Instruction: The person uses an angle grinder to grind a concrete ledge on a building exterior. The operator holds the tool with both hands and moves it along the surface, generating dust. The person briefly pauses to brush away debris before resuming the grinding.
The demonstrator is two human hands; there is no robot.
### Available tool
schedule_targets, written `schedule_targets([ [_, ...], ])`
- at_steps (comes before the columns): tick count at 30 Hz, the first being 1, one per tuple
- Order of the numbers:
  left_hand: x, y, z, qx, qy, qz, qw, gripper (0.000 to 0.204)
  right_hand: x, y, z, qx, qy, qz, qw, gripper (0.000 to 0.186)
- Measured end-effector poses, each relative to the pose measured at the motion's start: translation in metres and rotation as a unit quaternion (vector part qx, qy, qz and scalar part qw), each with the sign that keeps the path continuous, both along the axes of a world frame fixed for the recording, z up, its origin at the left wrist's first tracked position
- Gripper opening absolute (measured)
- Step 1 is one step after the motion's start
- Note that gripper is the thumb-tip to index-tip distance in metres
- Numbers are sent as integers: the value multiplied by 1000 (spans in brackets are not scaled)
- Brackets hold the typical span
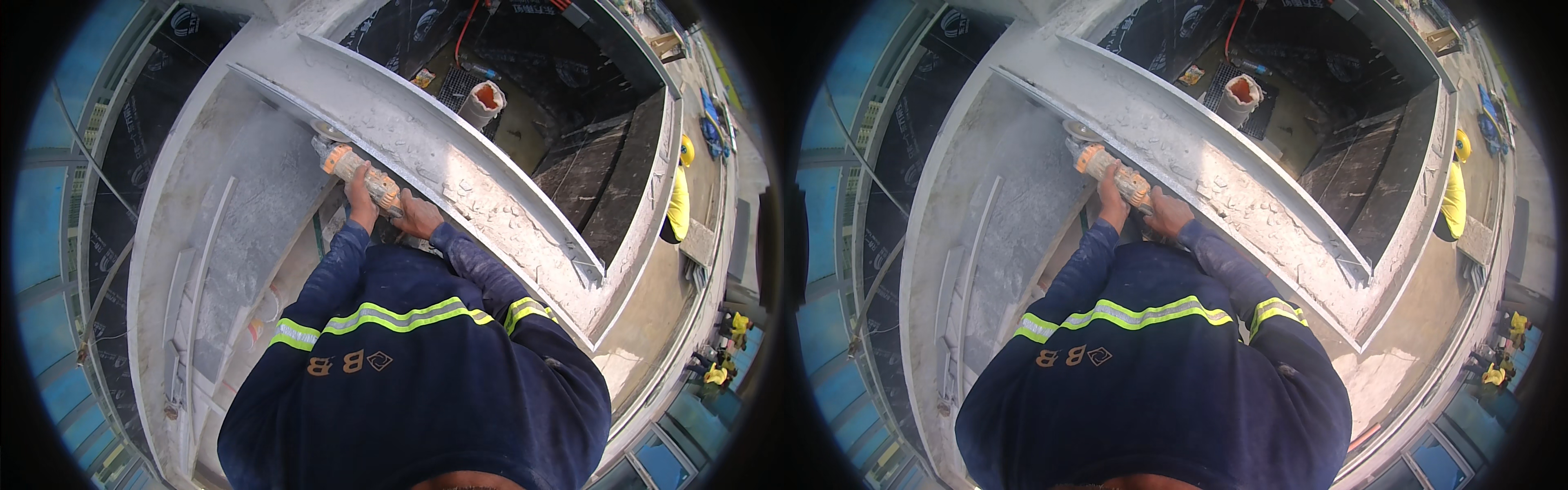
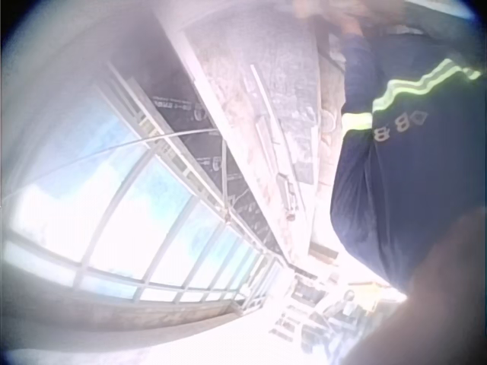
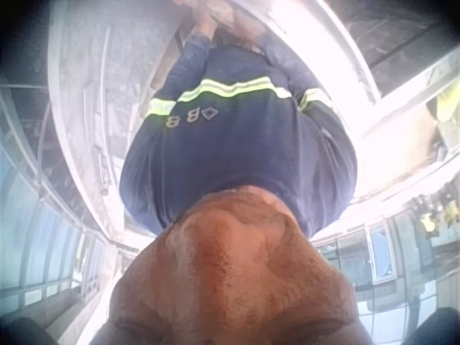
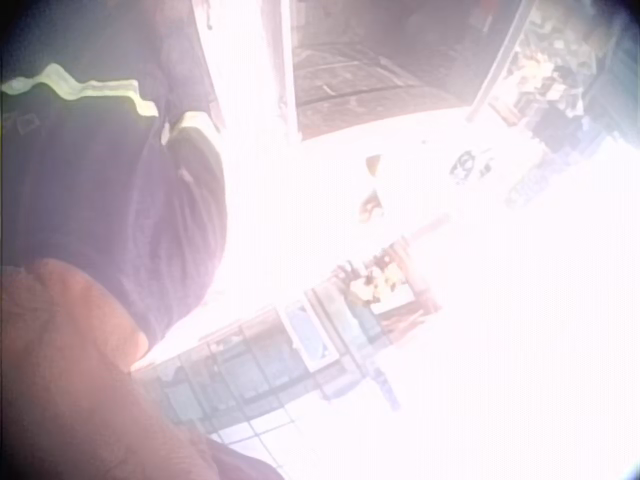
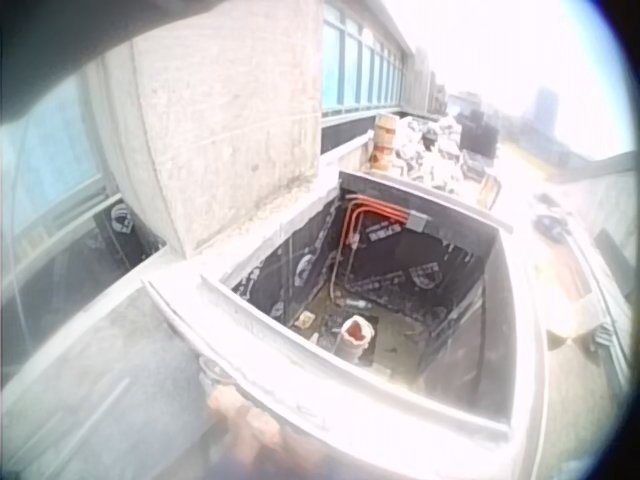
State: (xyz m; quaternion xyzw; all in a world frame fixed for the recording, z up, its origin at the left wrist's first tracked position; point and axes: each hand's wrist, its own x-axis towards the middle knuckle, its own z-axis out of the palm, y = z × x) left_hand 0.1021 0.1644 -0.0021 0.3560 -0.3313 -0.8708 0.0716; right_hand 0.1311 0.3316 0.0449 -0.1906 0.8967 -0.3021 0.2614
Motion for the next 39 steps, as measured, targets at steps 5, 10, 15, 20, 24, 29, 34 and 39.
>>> schedule_targets([
  [5,-5,-4,-5,-8,8,-9,1000,29,-5,-1,-8,-19,2,1,1000,53],
  [10,10,11,19,21,6,0,1000,25,5,10,3,-5,-18,-1,1000,54],
  [15,23,24,25,5,-11,7,1000,26,17,23,22,4,-6,7,1000,52],
  [20,25,26,22,-4,-18,5,1000,27,19,26,19,4,-4,13,1000,52],
  [24,18,21,18,12,-6,15,1000,24,14,20,12,1,1,12,1000,52],
  [29,2,8,9,4,6,10,1000,22,0,9,-1,-12,-2,13,1000,51],
  [34,-1,2,5,6,-6,9,1000,25,-3,1,-9,-4,1,8,1000,52],
  [39,11,12,20,19,-11,-6,1000,26,6,10,-2,-2,-14,3,1000,54],
])
